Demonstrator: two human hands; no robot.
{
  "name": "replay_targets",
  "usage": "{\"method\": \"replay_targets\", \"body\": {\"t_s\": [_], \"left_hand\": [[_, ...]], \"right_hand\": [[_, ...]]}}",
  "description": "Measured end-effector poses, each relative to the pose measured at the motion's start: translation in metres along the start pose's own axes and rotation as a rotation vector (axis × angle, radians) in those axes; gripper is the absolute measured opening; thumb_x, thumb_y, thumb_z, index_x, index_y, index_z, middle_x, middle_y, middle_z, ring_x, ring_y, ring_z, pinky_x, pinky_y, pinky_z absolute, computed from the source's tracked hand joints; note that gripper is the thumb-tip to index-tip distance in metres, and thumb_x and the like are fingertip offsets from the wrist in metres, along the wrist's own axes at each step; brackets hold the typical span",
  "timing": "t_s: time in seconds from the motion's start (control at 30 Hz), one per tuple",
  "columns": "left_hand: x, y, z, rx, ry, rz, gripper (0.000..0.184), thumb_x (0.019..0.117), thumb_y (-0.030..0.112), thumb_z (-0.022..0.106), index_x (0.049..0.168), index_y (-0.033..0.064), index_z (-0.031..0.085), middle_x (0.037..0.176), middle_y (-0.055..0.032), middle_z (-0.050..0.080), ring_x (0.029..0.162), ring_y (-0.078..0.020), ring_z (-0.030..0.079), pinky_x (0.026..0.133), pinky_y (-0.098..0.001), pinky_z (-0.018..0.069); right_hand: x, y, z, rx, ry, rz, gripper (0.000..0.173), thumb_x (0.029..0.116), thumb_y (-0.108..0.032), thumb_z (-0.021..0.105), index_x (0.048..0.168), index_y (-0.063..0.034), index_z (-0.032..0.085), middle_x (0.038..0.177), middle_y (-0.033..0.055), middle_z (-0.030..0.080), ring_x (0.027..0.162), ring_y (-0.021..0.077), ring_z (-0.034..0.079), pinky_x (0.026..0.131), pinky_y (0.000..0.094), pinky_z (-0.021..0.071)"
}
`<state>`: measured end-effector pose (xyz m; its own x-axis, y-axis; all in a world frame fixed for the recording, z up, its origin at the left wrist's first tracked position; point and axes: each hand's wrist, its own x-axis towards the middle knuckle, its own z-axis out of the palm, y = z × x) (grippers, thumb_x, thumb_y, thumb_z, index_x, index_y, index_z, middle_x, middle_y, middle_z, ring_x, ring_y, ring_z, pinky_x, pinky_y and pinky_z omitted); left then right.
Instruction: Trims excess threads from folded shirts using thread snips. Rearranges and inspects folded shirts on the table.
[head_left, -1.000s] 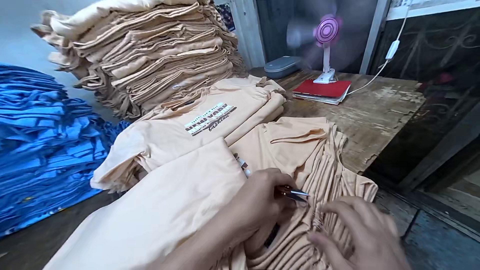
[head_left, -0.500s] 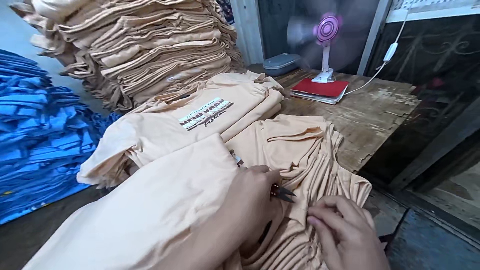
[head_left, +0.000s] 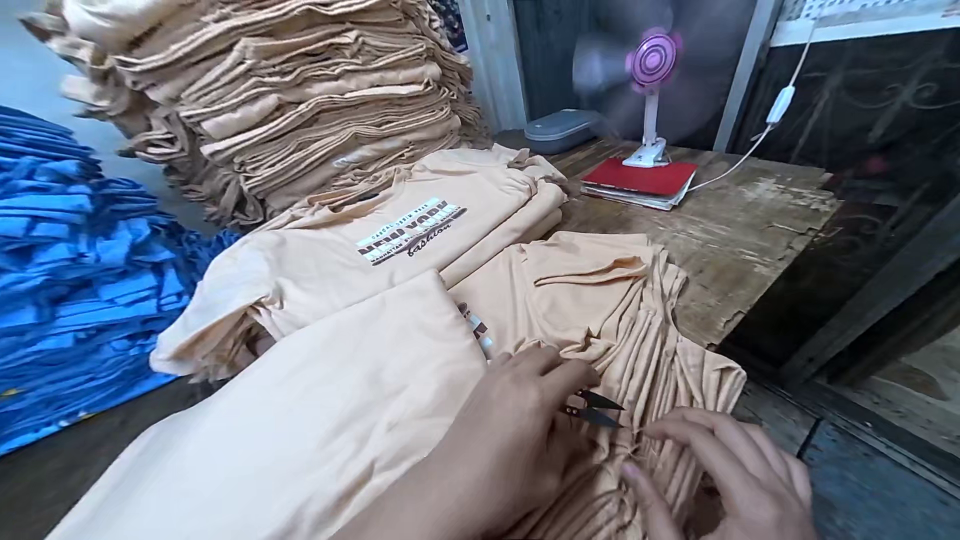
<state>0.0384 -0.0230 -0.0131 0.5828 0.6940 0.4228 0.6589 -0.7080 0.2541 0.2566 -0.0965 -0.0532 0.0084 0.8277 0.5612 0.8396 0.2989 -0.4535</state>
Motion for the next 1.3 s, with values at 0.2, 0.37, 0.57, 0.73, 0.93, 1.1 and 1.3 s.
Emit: {"method": "replay_targets", "body": {"t_s": [0.2,0.37,0.57,0.73,0.93,1.1,1.3], "left_hand": [[0.006,-0.015,-0.004,-0.385,-0.158,-0.053,0.018,0.0881,0.011,0.067,0.1,0.0178,0.078,0.096,0.0058,0.07,0.086,-0.0026,0.065,0.075,-0.0226,0.0565],[0.008,-0.015,-0.007,-0.429,-0.213,-0.116,0.014,0.0976,0.009,0.059,0.106,0.0126,0.069,0.094,0.0028,0.069,0.082,-0.0056,0.064,0.074,-0.0254,0.0553],[0.022,-0.007,-0.009,-0.434,-0.305,-0.429,0.015,0.1028,0.021,0.057,0.115,0.0146,0.063,0.09,0.0018,0.066,0.08,-0.0084,0.063,0.075,-0.0296,0.0534],[0.021,-0.012,-0.009,-0.555,-0.268,-0.469,0.013,0.1032,0.022,0.058,0.114,0.0162,0.063,0.086,0.0035,0.065,0.074,-0.0064,0.061,0.069,-0.026,0.0517],[0.018,-0.011,-0.009,-0.585,-0.27,-0.449,0.017,0.1004,0.018,0.061,0.117,0.0177,0.064,0.091,0.0048,0.069,0.08,-0.0052,0.065,0.073,-0.026,0.0542],[0.004,-0.011,-0.009,-0.443,0.025,-0.172,0.037,0.0885,0.034,0.08,0.12,0.0158,0.072,0.101,0.0077,0.071,0.09,-0.0013,0.069,0.081,-0.0211,0.0604],[0.0,-0.007,-0.002,-0.047,0.134,0.117,0.017,0.0943,0.031,0.069,0.107,0.0255,0.078,0.102,0.0117,0.073,0.094,-0.0059,0.065,0.083,-0.0319,0.0537]], "right_hand": [[0.012,-0.029,0.035,-0.068,0.099,-0.063,0.077,0.0691,-0.081,0.07,0.108,-0.0138,0.074,0.099,0.0073,0.07,0.093,0.0292,0.065,0.079,0.0537,0.0478],[0.019,-0.025,0.046,0.053,0.118,-0.102,0.022,0.08,-0.021,0.075,0.102,-0.0188,0.075,0.091,-0.0065,0.074,0.09,0.0156,0.067,0.092,0.0505,0.044],[0.023,0.017,0.06,0.182,0.31,-0.284,0.018,0.097,-0.043,0.066,0.093,-0.0326,0.08,0.086,-0.0094,0.07,0.102,0.0137,0.061,0.103,0.0514,0.0322],[0.019,0.008,0.045,0.285,0.28,-0.158,0.043,0.101,-0.061,0.048,0.099,-0.0209,0.064,0.105,-0.0006,0.067,0.111,0.0176,0.06,0.102,0.0461,0.0421],[0.021,-0.002,0.064,0.134,0.427,-0.243,0.021,0.0974,-0.037,0.067,0.089,-0.0217,0.078,0.079,-0.0045,0.071,0.083,0.0121,0.064,0.098,0.0471,0.0392],[0.021,0.01,0.051,0.206,0.478,-0.132,0.032,0.1057,-0.039,0.051,0.09,-0.0182,0.07,0.08,-0.0048,0.067,0.087,0.0092,0.062,0.097,0.0383,0.0435],[0.024,0.008,0.043,0.263,0.481,-0.148,0.03,0.1067,-0.037,0.049,0.09,-0.0189,0.066,0.082,-0.0057,0.063,0.089,0.0076,0.06,0.09,0.0321,0.0456]]}}
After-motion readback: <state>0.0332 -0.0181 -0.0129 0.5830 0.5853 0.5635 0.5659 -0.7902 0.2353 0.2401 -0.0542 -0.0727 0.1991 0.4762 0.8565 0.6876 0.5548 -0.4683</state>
